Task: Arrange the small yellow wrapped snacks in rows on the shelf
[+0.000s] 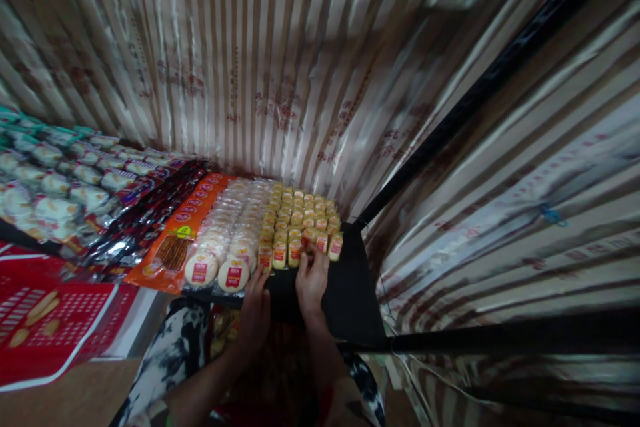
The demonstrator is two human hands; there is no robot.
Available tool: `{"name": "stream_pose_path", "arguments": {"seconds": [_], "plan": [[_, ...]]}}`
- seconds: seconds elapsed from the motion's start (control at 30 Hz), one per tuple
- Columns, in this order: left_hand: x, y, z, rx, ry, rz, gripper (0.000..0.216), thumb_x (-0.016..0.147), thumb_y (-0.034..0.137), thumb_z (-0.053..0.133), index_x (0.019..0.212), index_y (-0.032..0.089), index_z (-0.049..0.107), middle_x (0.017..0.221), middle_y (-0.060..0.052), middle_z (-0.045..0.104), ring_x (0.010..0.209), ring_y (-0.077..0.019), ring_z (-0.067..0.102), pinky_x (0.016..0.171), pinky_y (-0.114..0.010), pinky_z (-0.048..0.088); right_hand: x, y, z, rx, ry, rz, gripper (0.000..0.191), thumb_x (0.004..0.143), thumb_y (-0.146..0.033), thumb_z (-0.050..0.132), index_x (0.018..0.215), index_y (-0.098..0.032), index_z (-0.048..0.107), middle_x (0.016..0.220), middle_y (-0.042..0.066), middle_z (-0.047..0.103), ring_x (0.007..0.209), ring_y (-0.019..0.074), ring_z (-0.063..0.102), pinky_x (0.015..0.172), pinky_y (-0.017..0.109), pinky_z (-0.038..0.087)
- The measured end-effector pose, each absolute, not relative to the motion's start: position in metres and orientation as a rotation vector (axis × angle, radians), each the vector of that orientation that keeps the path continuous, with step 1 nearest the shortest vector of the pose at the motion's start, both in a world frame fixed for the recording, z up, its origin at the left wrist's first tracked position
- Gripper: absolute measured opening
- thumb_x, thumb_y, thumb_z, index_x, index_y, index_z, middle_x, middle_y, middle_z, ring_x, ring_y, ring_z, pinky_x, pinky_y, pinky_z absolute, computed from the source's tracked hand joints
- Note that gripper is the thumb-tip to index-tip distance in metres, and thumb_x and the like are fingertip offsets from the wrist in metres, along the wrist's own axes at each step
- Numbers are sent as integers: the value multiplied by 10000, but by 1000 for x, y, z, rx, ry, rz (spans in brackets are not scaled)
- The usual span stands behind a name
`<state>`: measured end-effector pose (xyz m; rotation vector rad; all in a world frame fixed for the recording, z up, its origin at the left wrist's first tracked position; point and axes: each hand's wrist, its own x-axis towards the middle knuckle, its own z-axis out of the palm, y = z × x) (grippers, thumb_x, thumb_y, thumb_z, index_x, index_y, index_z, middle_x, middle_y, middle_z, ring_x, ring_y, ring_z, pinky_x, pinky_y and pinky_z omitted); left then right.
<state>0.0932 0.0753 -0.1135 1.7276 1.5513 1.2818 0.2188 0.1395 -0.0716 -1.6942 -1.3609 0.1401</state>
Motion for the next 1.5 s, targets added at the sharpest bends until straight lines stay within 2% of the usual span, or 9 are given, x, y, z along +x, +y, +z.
{"name": "stream_pose_path", "arguments": {"seconds": [0.1, 0.23, 0.4, 0.6, 0.83, 0.93, 1.2, 1.37, 1.5], "plan": [[97, 73, -109, 1862, 1515, 1289, 343, 908, 184, 299, 1217, 187, 448, 1341, -100, 438, 1256, -195, 382, 1038, -468, 344, 241, 162, -60, -1807, -1439, 91, 403, 852, -330, 395, 1189, -123, 477, 1146, 161, 507, 1052, 246, 484, 873, 371, 412], [105, 78, -104, 2111, 1381, 1251, 379, 864, 88, 313, 1202, 173, 461, 1309, -102, 470, 1246, -191, 382, 1030, -451, 364, 253, 183, -54, -1898, -1580, 43, 423, 840, -304, 436, 1240, -168, 449, 1131, 135, 532, 1028, 243, 509, 847, 355, 413], [116, 95, -95, 2381, 1230, 1015, 420, 767, 26, 349, 1134, 118, 531, 1280, -123, 504, 1239, -238, 385, 999, -454, 408, 255, 190, -51, -2029, -1651, 2, 347, 818, -252, 475, 1157, -192, 520, 1091, 127, 554, 939, 237, 555, 779, 330, 420], [124, 118, -97, 2566, 1173, 896, 416, 781, 50, 337, 1132, 112, 552, 1275, -144, 510, 1261, -259, 374, 992, -473, 410, 261, 195, -51, -1935, -1681, 73, 259, 781, -167, 472, 1020, -205, 565, 1024, 75, 563, 801, 174, 577, 718, 281, 439], [126, 125, -105, 2572, 1204, 870, 458, 758, 18, 343, 1186, 45, 506, 1336, -188, 438, 1338, -271, 233, 1029, -464, 377, 258, 202, -50, -1934, -1719, 56, 296, 795, -132, 443, 1061, -201, 553, 1063, 85, 582, 906, 197, 568, 768, 289, 425], [127, 124, -108, 2570, 1198, 873, 472, 752, 11, 349, 1198, 53, 495, 1349, -184, 425, 1345, -271, 214, 1031, -478, 369, 256, 202, -46, -2005, -1723, 29, 287, 807, -150, 453, 1074, -213, 535, 1045, 73, 611, 928, 211, 561, 750, 296, 408], [129, 125, -109, 2577, 1182, 851, 498, 749, 6, 350, 1228, 73, 468, 1365, -169, 411, 1353, -274, 188, 1027, -491, 368, 258, 204, -49, -1985, -1779, -37, 220, 822, -147, 435, 954, -237, 586, 969, 45, 627, 939, 203, 533, 760, 295, 405], [128, 125, -107, 2575, 1181, 857, 463, 754, 6, 344, 1191, 46, 491, 1357, -183, 418, 1349, -274, 200, 1034, -471, 366, 261, 190, -57, -1798, -1678, -14, 314, 854, -171, 376, 1111, -215, 551, 1130, 80, 550, 1076, 191, 487, 867, 311, 420], [128, 125, -108, 2573, 1156, 873, 446, 767, 20, 349, 1188, 46, 494, 1361, -190, 410, 1349, -270, 203, 1043, -480, 351, 272, 161, -75, -1752, -1556, -19, 332, 868, -207, 351, 1127, -181, 558, 1108, 99, 550, 1066, 193, 492, 904, 339, 425]]}}
